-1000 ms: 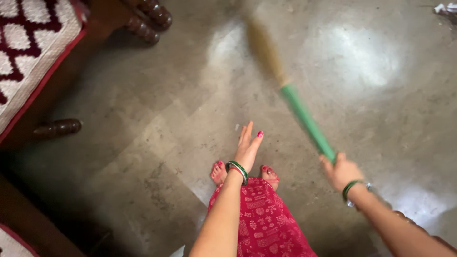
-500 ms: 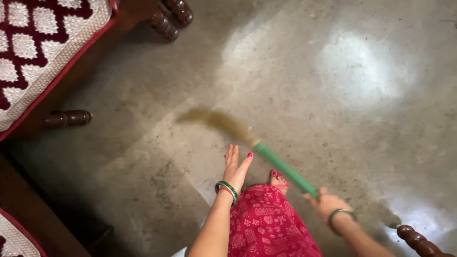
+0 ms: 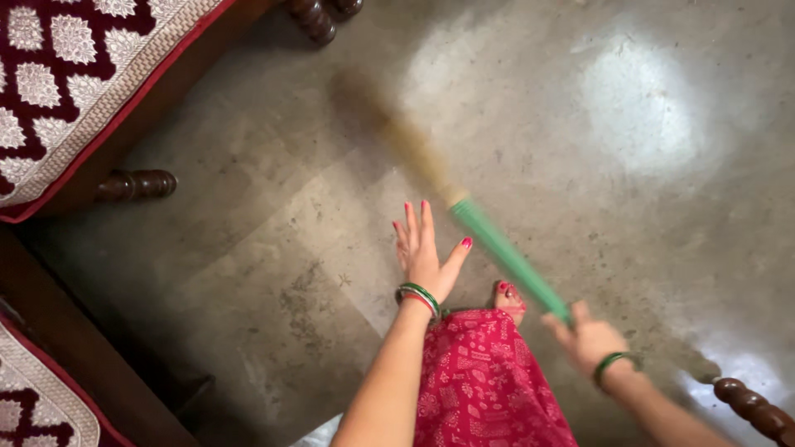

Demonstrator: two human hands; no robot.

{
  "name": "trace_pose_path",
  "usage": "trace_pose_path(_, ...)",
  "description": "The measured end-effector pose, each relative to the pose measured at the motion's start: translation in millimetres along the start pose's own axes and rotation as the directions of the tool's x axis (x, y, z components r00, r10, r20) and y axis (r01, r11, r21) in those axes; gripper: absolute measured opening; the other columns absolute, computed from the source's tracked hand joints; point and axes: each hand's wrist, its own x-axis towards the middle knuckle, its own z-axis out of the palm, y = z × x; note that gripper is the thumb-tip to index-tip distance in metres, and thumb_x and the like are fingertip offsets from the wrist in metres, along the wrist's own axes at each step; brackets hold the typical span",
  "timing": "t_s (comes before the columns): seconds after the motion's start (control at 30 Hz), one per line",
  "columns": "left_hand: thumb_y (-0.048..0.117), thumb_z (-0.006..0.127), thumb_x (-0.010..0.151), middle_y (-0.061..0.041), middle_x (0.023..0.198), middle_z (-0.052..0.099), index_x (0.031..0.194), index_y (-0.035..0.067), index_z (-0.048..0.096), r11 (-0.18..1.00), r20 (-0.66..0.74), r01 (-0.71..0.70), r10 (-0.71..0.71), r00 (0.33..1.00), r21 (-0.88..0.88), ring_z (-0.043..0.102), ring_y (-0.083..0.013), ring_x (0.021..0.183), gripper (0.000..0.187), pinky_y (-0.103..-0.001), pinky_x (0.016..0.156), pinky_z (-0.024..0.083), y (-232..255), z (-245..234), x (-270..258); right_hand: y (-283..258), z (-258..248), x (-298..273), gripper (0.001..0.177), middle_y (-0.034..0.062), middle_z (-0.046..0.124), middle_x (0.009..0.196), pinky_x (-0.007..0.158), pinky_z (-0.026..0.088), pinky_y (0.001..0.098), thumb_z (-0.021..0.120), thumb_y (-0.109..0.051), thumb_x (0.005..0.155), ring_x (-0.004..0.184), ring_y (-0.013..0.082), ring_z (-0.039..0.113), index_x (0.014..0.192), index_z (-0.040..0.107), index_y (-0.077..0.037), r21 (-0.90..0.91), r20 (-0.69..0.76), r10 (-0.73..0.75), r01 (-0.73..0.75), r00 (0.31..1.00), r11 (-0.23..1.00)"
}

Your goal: The person sweeps the floor using a broom, moving trash and paper scraps across the room and under furniture.

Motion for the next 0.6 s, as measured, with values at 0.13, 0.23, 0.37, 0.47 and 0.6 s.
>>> trace_pose_path(0.13, 0.056, 0.074, 0.083, -0.011, 0.173, -0.001, 0.164, 0.02, 0.017, 0.954, 0.04, -0.096, 0.089, 0.995, 0.284, -0.002, -0.0449, 0.157, 0.105, -0.063, 0.121, 0.008, -26, -40, 18, -106, 34, -40, 0.067, 0.0183, 0.075, 0.108, 0.092, 0.055, 0.0499, 0.043, -0.066, 0.094, 0.103, 0.0378, 0.073, 0.15, 0.028, -0.032, -0.048, 0.288, -0.274, 0.3, 0.917, 0.953)
trace_pose_path(0.23, 0.055, 0.074, 0.081, -0.008, 0.173, -0.001, 0.163, 0.021, 0.017, 0.925, 0.046, -0.059, 0.045, 0.998, 0.375, -0.002, -0.0431, 0.157, 0.105, -0.062, 0.122, 0.009, -47, -66, 26, -188, 39, -55, 0.073, 0.0216, 0.069, 0.119, 0.096, 0.052, 0.0528, 0.041, -0.061, 0.1, 0.112, 0.0413, 0.068, 0.163, 0.012, -0.04, -0.101, 0.344, -0.367, 0.423, 0.864, 0.901)
trace_pose_path(0.37, 0.053, 0.075, 0.081, -0.008, 0.172, -0.002, 0.163, 0.022, 0.016, 0.918, -0.015, 0.015, -0.01, 1.0, 0.396, -0.002, -0.0431, 0.156, 0.106, -0.061, 0.123, 0.009, -68, -92, 28, -228, 39, -31, 0.065, 0.0188, 0.069, 0.125, 0.101, 0.051, 0.0507, 0.045, -0.066, 0.097, 0.12, 0.0399, 0.065, 0.154, 0.034, -0.036, 0.052, 0.21, -0.315, 0.311, 0.926, 0.949)
trace_pose_path(0.47, 0.052, 0.075, 0.081, -0.006, 0.172, -0.003, 0.164, 0.024, 0.011, 0.924, -0.001, 0.046, -0.049, 0.999, 0.379, -0.003, -0.0425, 0.156, 0.109, -0.061, 0.122, 0.009, -69, -104, 27, -222, 46, 21, 0.073, 0.0214, 0.067, 0.129, 0.104, 0.05, 0.0493, 0.049, -0.07, 0.092, 0.123, 0.0416, 0.063, 0.155, 0.036, -0.035, 0.204, 0.069, -0.224, 0.206, 0.972, 0.957)
trace_pose_path(0.6, 0.05, 0.074, 0.082, -0.006, 0.173, -0.001, 0.163, 0.02, 0.006, 0.907, 0.051, -0.028, 0.007, 0.999, 0.421, -0.003, -0.0408, 0.157, 0.11, -0.061, 0.122, 0.009, -46, -116, 40, -167, 18, 82, 0.081, 0.0262, 0.063, 0.13, 0.102, 0.048, 0.0507, 0.052, -0.073, 0.09, 0.122, 0.0449, 0.06, 0.151, 0.044, -0.02, 0.41, -0.252, -0.077, 0.178, 0.965, 0.895)
